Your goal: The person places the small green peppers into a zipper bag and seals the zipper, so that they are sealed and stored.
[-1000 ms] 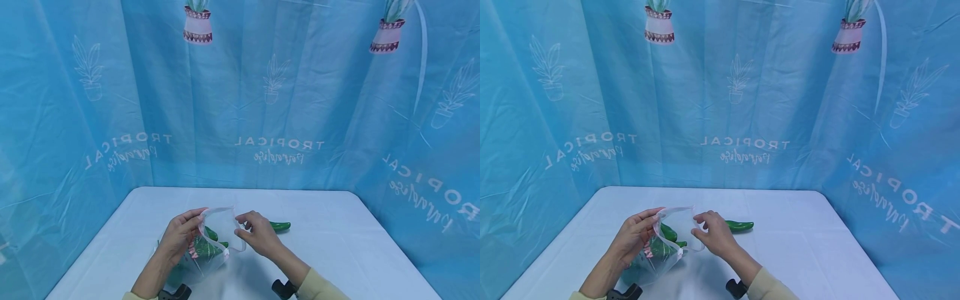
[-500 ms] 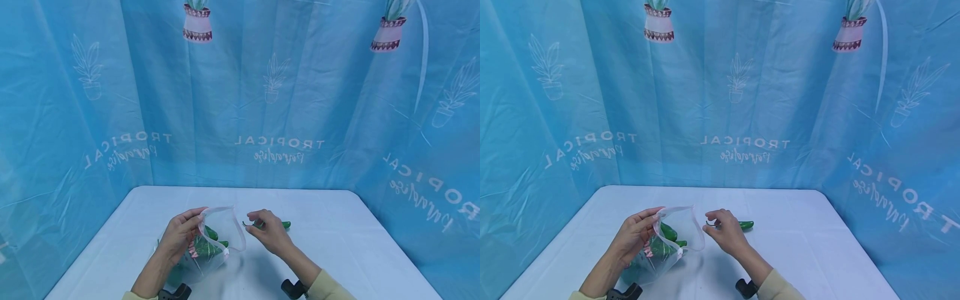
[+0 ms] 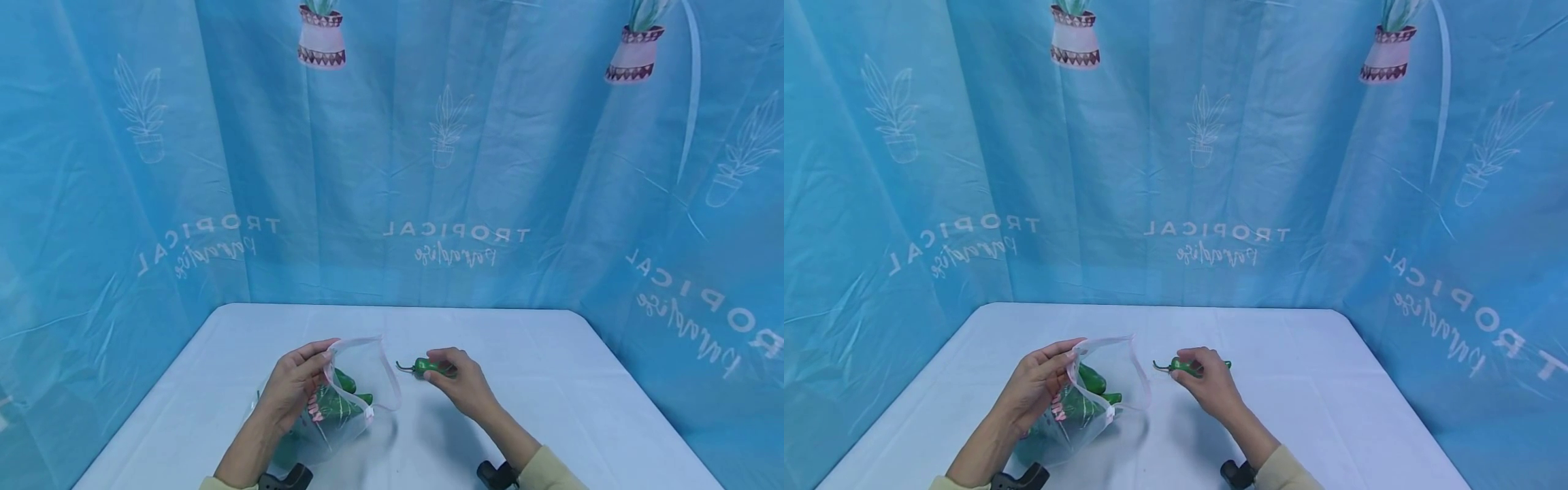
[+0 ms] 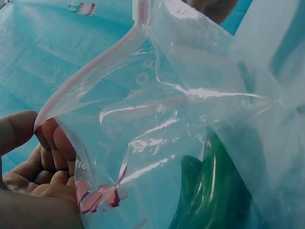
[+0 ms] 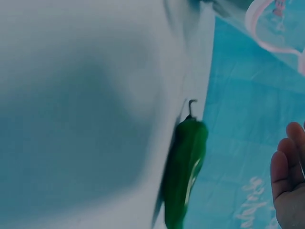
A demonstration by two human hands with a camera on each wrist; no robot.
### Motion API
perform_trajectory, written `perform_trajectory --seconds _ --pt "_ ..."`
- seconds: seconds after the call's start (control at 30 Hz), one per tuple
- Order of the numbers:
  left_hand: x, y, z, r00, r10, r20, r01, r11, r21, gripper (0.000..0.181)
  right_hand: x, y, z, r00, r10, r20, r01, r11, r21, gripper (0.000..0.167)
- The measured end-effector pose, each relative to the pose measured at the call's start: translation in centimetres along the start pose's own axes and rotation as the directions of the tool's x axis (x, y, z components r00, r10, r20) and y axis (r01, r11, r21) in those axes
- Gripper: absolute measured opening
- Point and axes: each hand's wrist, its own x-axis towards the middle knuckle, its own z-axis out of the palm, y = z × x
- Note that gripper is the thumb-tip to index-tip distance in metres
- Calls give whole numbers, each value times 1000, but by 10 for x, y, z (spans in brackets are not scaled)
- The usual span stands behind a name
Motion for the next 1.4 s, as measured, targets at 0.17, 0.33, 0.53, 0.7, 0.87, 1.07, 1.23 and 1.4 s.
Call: perform_trajectory --seconds 0.17,0.33,0.53,0.7,0.87,1.07,1.23,1.4 --pt "0 0 -1 1000 2 4 -2 1000 -2 48 3 15 -2 999 46 -10 -46 999 8 36" --pt "0 0 -1 1000 6 8 -6 1000 -4 48 7 29 -5 996 93 -16 -93 995 18 39" --pt "0 -1 -1 1000 -3 10 4 1000 -10 47 10 41 -6 990 139 -27 -139 990 -2 40" --pt "-1 -1 -1 1000 -6 10 6 1000 -16 47 13 47 -7 987 154 -36 -155 988 -12 40" --pt "-1 -1 -2 1000 -2 13 2 1000 -19 48 18 55 -7 986 165 -40 -166 985 -42 40" --pt "-1 -1 -2 1000 -9 2 9 1000 -10 47 22 66 -4 986 162 -37 -164 985 -53 39" --pt "0 0 -1 1000 -7 -3 7 1000 -1 46 26 72 -4 981 195 -22 -196 977 -78 42" --pt "0 1 1 1000 -9 -7 9 1000 3 47 32 79 -4 966 257 -1 -256 963 -87 44"
